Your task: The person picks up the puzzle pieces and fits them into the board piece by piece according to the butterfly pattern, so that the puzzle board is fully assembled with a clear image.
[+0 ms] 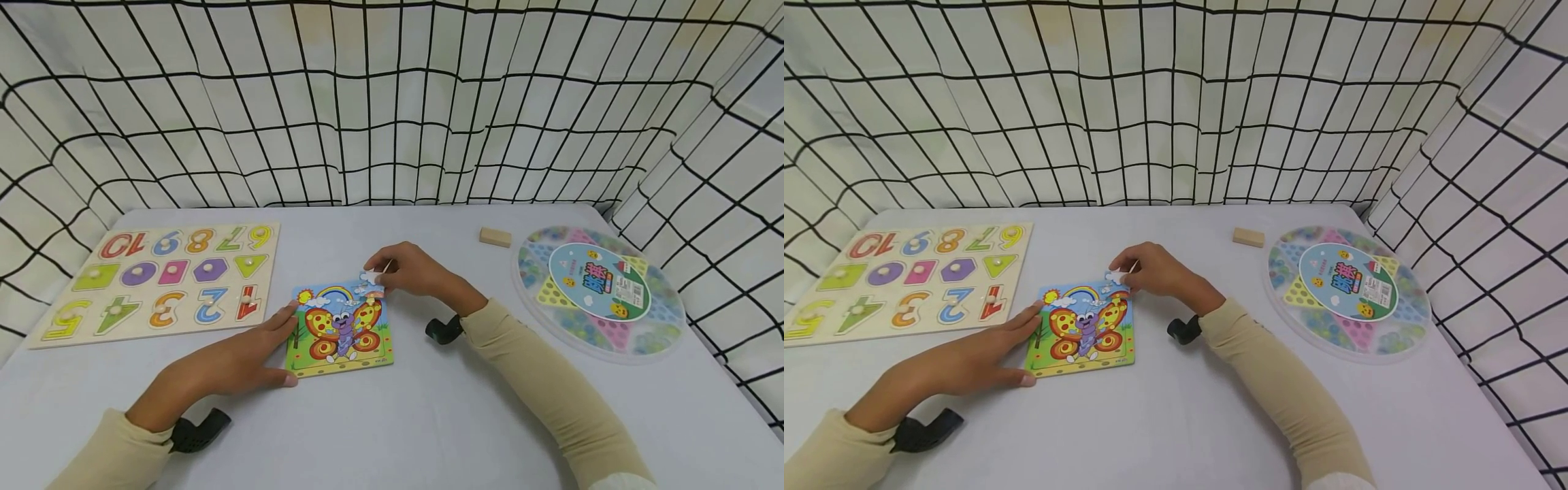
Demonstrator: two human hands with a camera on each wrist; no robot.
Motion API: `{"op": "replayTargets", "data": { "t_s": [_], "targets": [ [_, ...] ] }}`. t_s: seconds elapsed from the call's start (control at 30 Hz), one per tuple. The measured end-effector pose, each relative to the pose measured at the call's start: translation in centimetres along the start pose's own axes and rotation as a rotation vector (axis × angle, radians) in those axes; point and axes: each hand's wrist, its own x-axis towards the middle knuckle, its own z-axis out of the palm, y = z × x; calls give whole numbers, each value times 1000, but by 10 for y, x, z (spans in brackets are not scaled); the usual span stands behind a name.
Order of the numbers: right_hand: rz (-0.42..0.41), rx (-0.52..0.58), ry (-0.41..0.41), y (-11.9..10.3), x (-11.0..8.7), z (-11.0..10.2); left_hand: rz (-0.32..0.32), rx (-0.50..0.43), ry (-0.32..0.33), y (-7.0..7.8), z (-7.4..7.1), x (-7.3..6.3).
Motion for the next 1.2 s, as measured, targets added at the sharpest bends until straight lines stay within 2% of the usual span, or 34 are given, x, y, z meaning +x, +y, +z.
{"op": "replayTargets", "data": {
  "t_s": [0.27, 0.6, 1.0, 1.2],
  "targets": [
    [7, -10, -35, -3, 1, 6, -2, 4, -3, 1, -1, -1],
    [-5, -145, -37, -6, 4, 16, -6, -5, -5, 2, 0, -1],
    [87, -222, -75, -5, 8, 21, -8, -9, -7, 1, 1, 0],
    [87, -241, -88, -7, 10, 22, -10, -8, -6, 1, 1, 1]
  ]
}}
